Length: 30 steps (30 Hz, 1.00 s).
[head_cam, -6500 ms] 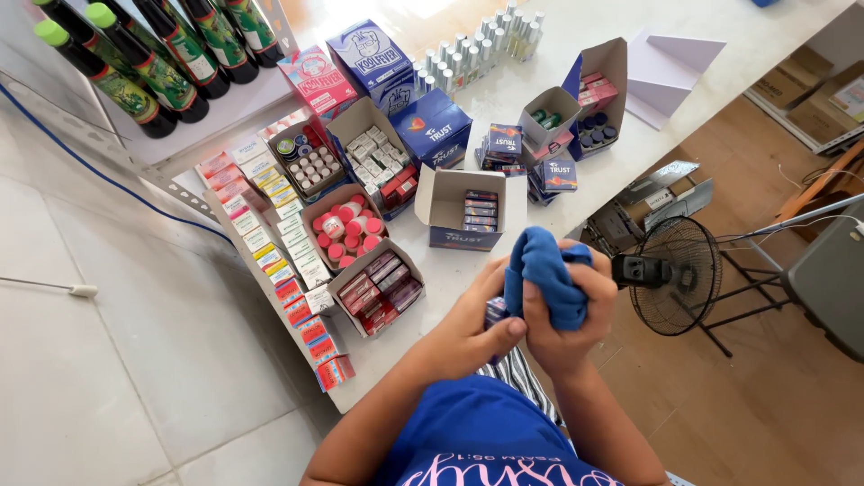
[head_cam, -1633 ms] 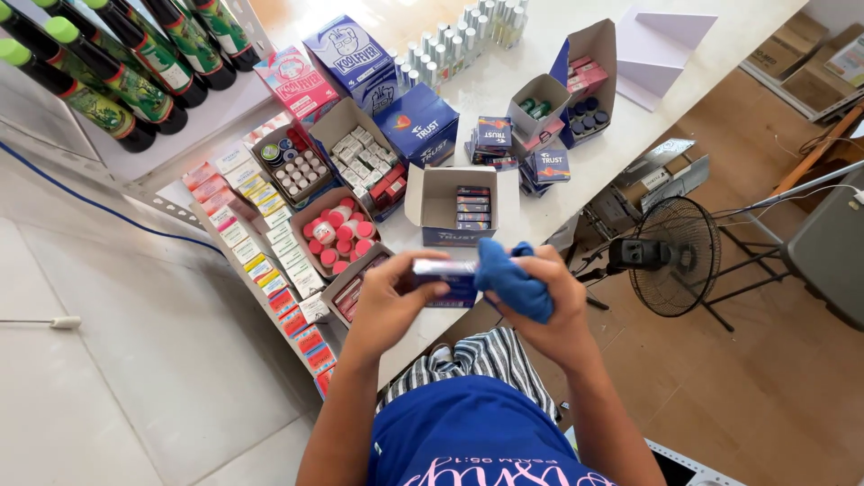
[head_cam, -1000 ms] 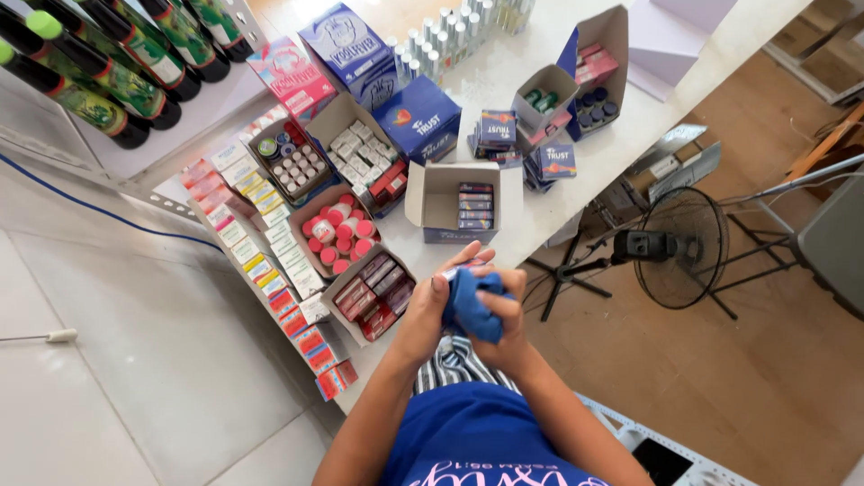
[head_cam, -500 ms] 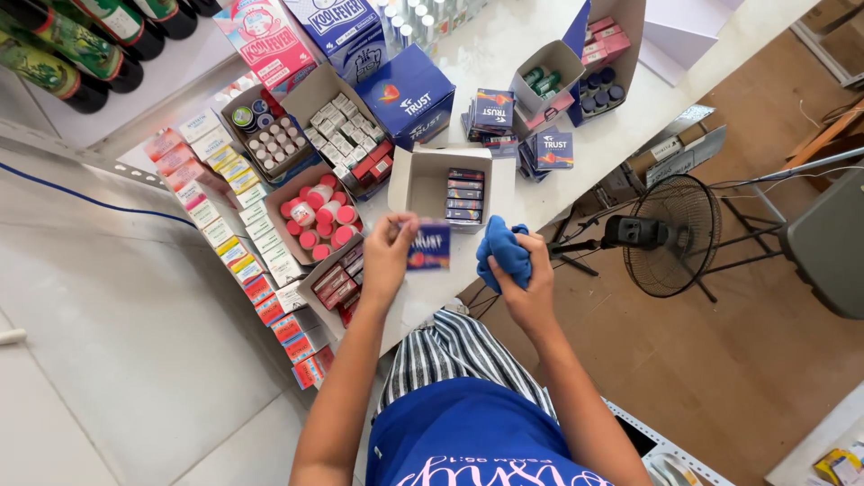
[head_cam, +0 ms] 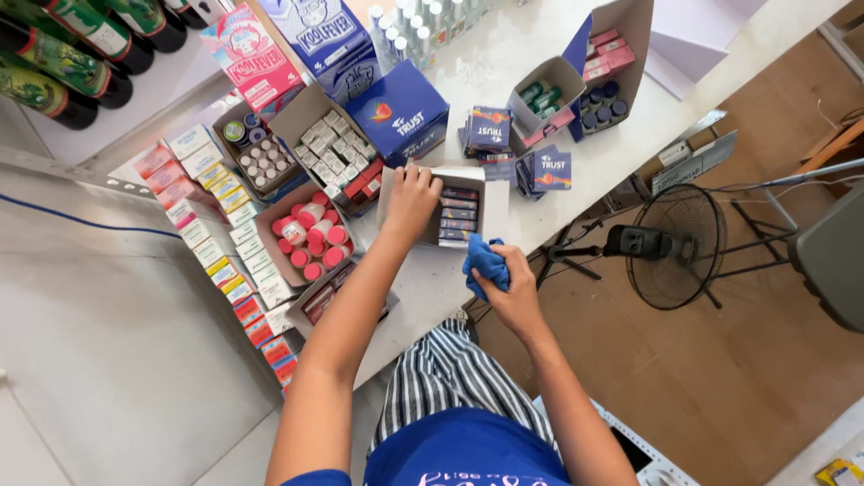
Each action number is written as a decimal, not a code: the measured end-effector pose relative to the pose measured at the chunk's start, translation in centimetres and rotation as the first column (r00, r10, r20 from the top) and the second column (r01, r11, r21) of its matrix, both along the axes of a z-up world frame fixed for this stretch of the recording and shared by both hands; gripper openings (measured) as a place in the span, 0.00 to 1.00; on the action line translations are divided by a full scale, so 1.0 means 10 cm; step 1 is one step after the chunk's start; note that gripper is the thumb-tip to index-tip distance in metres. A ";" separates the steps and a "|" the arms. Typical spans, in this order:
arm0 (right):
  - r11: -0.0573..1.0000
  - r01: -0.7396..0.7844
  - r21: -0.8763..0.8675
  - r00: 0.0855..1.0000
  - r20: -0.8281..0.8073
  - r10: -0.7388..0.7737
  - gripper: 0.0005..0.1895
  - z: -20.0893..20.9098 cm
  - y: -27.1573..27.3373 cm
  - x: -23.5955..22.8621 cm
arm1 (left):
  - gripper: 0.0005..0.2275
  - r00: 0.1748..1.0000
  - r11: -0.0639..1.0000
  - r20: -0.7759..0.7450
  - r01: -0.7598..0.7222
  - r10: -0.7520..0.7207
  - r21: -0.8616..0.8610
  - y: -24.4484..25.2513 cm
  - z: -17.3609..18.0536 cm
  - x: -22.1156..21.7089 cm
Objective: The person wipes small blue product boxes with a blue cloth, picking them up from a cardboard box and placing them back inside. The person briefly pauses to adjust the camera before resuming the cleaning task.
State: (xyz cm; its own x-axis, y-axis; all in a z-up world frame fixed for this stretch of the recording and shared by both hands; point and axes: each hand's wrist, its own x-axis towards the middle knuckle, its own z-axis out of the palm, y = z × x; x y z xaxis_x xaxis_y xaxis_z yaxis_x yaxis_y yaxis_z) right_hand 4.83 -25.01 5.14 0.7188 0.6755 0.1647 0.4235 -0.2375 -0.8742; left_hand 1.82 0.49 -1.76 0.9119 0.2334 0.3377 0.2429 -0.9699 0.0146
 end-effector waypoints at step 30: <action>0.971 -0.181 -0.155 0.975 0.104 0.199 0.25 -0.07 0.29 0.11 | 0.24 0.897 0.571 -0.153 -0.387 0.414 -0.724 -0.36 -0.12 0.06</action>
State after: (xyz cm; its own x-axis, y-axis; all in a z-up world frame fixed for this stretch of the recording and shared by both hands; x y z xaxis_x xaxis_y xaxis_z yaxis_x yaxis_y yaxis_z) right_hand 5.89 -22.08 4.48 0.5564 0.8204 0.1318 0.5706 -0.2620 -0.7783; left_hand 2.37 -3.08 -2.98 0.6564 0.7500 -0.0817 0.5899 -0.4427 0.6753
